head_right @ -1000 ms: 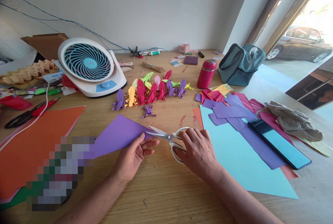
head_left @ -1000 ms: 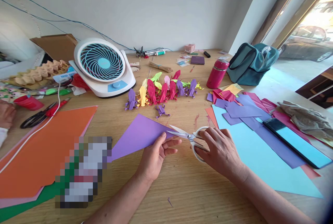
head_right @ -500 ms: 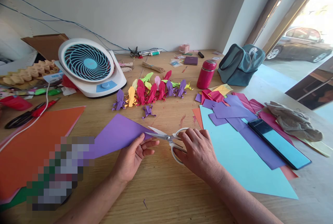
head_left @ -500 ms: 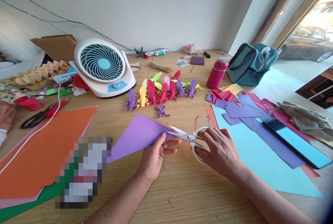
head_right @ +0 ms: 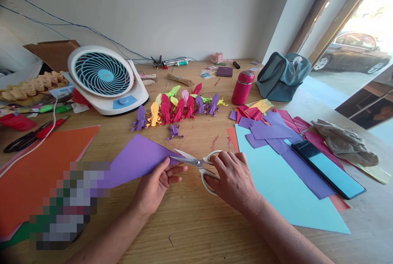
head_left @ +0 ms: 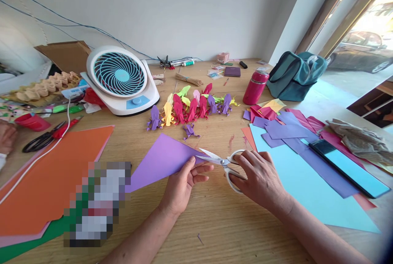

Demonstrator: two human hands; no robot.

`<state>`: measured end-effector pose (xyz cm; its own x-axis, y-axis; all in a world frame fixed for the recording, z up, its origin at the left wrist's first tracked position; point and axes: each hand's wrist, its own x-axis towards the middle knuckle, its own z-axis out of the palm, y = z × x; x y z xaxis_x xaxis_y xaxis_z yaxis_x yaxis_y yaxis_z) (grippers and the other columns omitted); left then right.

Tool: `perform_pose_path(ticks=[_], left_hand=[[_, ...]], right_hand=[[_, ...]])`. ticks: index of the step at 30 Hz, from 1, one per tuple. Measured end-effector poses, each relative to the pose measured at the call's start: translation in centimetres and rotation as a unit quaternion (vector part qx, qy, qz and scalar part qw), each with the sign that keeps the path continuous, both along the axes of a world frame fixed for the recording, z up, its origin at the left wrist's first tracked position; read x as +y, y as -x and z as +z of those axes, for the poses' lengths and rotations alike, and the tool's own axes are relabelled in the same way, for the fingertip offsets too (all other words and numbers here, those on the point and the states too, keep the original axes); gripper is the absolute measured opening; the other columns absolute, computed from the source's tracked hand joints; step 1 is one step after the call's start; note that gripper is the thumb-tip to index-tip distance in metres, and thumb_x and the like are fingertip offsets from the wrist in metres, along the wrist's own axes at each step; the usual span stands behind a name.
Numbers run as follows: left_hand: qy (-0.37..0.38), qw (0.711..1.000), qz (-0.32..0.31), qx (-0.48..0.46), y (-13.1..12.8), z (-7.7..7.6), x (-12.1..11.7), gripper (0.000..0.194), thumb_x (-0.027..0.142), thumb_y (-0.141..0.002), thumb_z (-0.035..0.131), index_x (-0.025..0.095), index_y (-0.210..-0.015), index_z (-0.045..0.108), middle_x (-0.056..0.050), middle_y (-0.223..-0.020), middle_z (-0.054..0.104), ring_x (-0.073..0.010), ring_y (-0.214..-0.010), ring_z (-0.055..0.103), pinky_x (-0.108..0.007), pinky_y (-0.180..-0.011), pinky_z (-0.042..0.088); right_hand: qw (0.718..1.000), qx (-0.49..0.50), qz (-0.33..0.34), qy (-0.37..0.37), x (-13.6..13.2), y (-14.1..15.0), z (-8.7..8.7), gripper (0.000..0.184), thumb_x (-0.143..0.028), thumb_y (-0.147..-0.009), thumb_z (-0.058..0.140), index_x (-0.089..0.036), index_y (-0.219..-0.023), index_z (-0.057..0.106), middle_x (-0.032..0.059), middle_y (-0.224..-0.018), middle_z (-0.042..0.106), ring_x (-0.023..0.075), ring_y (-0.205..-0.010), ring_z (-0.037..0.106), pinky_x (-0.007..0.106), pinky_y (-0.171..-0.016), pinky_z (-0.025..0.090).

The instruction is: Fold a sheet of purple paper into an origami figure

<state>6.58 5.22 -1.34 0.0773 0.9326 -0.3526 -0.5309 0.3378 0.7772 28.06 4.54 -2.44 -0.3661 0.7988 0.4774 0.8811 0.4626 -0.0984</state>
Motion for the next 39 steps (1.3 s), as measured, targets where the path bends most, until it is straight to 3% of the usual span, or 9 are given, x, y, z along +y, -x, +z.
perform_pose_path(ticks=[21,33,39], left_hand=[[-0.001,1.0,0.003,-0.01,0.02,0.17,0.08,0.016,0.019,-0.09,0.058,0.008,-0.096,0.067,-0.011,-0.085,0.078,-0.0203,-0.073,0.075,-0.023,-0.053,0.06],[-0.012,1.0,0.006,-0.01,0.03,-0.04,0.09,0.017,0.023,-0.085,0.066,0.009,-0.094,0.068,-0.01,-0.084,0.078,-0.0213,-0.073,0.076,-0.023,-0.053,0.06],[-0.023,1.0,0.005,-0.014,0.06,-0.15,-0.01,0.029,0.03,-0.074,0.079,0.011,-0.093,0.07,-0.009,-0.085,0.078,-0.0221,-0.074,0.076,-0.023,-0.053,0.06]], right_hand=[[1.0,0.019,0.013,-0.003,0.07,-0.11,0.09,0.013,-0.031,-0.087,0.062,-0.021,-0.094,0.061,0.0022,-0.084,0.067,0.02,-0.075,0.061,0.036,-0.075,0.031],[1.0,0.016,0.016,-0.006,-0.05,-0.2,0.16,0.014,-0.032,-0.087,0.063,-0.021,-0.094,0.061,0.0025,-0.084,0.068,0.0196,-0.076,0.062,0.036,-0.075,0.031],[1.0,0.018,0.021,-0.015,0.02,-0.24,0.29,0.011,-0.031,-0.089,0.061,-0.021,-0.093,0.062,0.002,-0.083,0.069,0.0189,-0.075,0.062,0.035,-0.074,0.03]])
